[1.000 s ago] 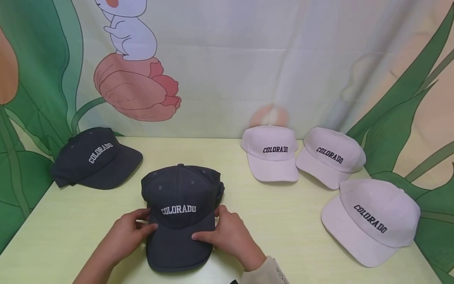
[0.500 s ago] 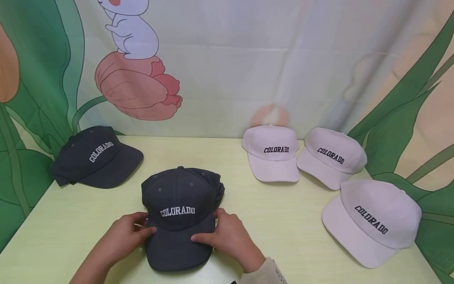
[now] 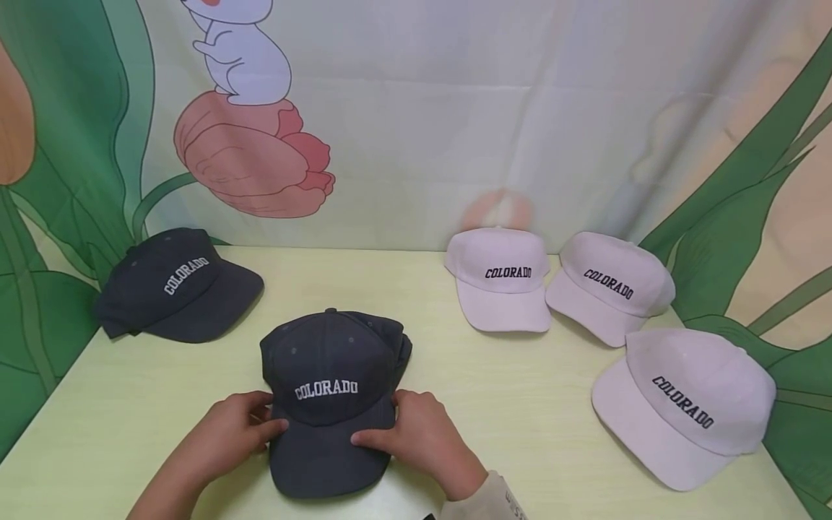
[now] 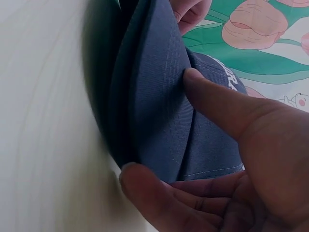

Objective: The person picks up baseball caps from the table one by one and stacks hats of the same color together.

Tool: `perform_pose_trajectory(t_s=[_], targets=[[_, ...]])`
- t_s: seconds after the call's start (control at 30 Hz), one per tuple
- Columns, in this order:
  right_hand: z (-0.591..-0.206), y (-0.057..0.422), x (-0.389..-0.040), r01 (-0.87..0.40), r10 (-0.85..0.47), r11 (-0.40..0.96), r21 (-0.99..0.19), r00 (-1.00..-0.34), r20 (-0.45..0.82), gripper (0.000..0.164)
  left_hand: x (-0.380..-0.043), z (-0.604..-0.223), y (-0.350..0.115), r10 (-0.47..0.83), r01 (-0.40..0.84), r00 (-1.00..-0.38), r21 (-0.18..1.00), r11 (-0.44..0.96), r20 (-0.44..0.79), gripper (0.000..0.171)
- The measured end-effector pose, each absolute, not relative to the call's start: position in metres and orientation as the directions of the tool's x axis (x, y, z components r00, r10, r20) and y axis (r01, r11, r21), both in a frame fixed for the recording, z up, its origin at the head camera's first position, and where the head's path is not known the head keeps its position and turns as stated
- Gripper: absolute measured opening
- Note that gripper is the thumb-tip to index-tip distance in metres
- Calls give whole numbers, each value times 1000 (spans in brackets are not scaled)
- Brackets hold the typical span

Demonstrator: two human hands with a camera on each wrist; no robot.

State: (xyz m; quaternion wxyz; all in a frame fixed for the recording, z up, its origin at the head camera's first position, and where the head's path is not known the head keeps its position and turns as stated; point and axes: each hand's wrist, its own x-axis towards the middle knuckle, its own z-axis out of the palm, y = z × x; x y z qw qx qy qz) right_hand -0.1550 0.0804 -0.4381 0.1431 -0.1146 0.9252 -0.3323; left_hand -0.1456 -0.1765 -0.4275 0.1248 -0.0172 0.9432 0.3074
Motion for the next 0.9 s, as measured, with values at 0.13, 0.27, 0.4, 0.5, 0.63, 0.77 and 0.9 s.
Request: perform_pose_trajectory(t_s=[0.13,0.27,0.4,0.5,0.63,0.77,0.9], targets=[[-437,81,-154,-132,-322,749,-649,-929,-183,61,-145,-426,-176,42,-105,-970,572,813,-238,46],[-437,81,-154,-135,-325,748,-650,-928,-181,60,-144,-426,-176,38,-96,-976,575,813,-216,44],[-437,81,-154,-137,-328,744,-654,-928,-178,61,-144,-427,-177,35,-99,-975,577,810,-218,45],[-437,81,-154,-139,-329,744,-654,-927,-178,62,-144,-427,-177,37,-101,-974,580,809,-222,47],[-437,80,-154,-140,-327,752,-644,-928,-179,62,-144,-428,-178,48,-86,-977,585,807,-209,48],[-437,80,-153,-147,-322,762,-631,-931,-172,61,-144,-429,-178,43,-93,-976,589,802,-212,47],[-436,81,-154,-158,-325,774,-614,-930,-170,60,-144,-429,-180,37,-104,-975,596,796,-220,47]])
